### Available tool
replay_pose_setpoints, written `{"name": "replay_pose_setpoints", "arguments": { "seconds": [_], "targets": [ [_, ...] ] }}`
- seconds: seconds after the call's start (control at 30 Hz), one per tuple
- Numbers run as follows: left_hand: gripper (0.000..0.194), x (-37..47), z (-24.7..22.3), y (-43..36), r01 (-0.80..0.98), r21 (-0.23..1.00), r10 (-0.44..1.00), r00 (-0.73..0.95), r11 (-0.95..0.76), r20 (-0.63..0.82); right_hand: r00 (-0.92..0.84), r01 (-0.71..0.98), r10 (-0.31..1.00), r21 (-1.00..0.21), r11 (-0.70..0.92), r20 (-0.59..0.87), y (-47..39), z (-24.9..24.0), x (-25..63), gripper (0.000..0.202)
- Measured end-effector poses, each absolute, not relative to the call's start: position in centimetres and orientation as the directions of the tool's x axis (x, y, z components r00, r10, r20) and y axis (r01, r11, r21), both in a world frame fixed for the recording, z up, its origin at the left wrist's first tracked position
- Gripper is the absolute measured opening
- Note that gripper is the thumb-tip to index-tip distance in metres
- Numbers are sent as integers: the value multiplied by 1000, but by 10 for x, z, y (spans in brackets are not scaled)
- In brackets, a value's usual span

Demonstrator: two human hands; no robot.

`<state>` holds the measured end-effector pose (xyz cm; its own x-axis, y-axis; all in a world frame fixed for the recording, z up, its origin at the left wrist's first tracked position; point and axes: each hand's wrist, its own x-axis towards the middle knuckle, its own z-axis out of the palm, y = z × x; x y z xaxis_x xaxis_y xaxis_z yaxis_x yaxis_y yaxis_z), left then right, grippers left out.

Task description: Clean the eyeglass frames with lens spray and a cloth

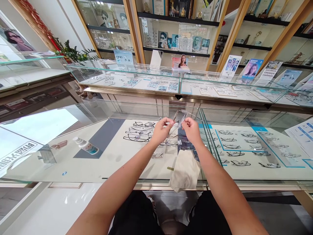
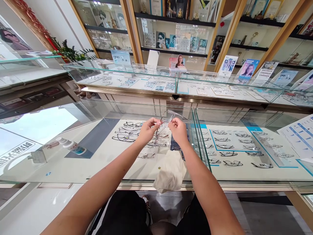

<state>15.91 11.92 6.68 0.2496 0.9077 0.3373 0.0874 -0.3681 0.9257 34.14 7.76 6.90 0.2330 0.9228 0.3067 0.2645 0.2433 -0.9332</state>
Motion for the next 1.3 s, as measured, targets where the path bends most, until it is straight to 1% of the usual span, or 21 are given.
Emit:
{"name": "replay_pose_setpoints", "arguments": {
  "seconds": [0.1, 0.23, 0.33, 0.43, 0.6, 0.77, 0.83, 0.9, 0.93, 1.0, 1.07, 1.13, 1.2, 1.23, 1.3],
  "targets": [
    [44, 159, 64, 123, -61, 958, 930, 229, -281, 287, 247, 266, 922, -936, 232, 298, 79, 68, 343, 20],
    [46, 158, 64, 127, -229, 953, 959, 157, -196, 235, 281, 213, 921, -954, 213, 269, 80, 68, 344, 24],
    [45, 156, 66, 128, -334, 924, 973, 63, -189, 222, 309, 136, 925, -973, 186, 220, 82, 68, 343, 26],
    [43, 155, 67, 131, -404, 889, 975, -46, -216, 216, 360, 53, 918, -986, 157, 166, 84, 64, 337, 27],
    [43, 152, 61, 137, -420, 874, 969, -143, -246, 204, 444, -58, 890, -988, 146, 105, 82, 57, 320, 24],
    [42, 149, 60, 141, -445, 865, 970, -175, -232, 170, 407, -124, 912, -985, 116, 56, 78, 57, 312, 24],
    [44, 149, 63, 140, -424, 866, 962, -176, -264, 207, 409, -138, 911, -985, 106, 41, 79, 57, 312, 22],
    [47, 149, 66, 138, -386, 868, 949, -163, -314, 271, 481, -132, 874, -981, 142, 62, 80, 56, 314, 22],
    [48, 149, 66, 137, -366, 867, 941, -151, -337, 302, 536, -112, 839, -976, 186, 98, 80, 56, 315, 23],
    [49, 150, 67, 135, -338, 867, 930, -114, -368, 350, 618, -9, 751, -954, 301, 231, 79, 58, 318, 24],
    [47, 152, 67, 133, -312, 871, 923, -64, -380, 380, 598, 172, 688, -904, 391, 412, 75, 61, 321, 20],
    [45, 154, 67, 130, -284, 880, 918, 2, -381, 398, 473, 366, 676, -824, 432, 565, 70, 65, 321, 16],
    [40, 156, 68, 126, -258, 891, 911, 79, -373, 405, 312, 498, 702, -739, 454, 641, 65, 68, 319, 19],
    [38, 157, 68, 124, -249, 896, 907, 118, -367, 405, 238, 531, 718, -706, 468, 655, 63, 68, 317, 22],
    [35, 159, 68, 120, -245, 904, 898, 188, -350, 398, 133, 544, 741, -673, 500, 658, 63, 68, 313, 26]
  ]
}}
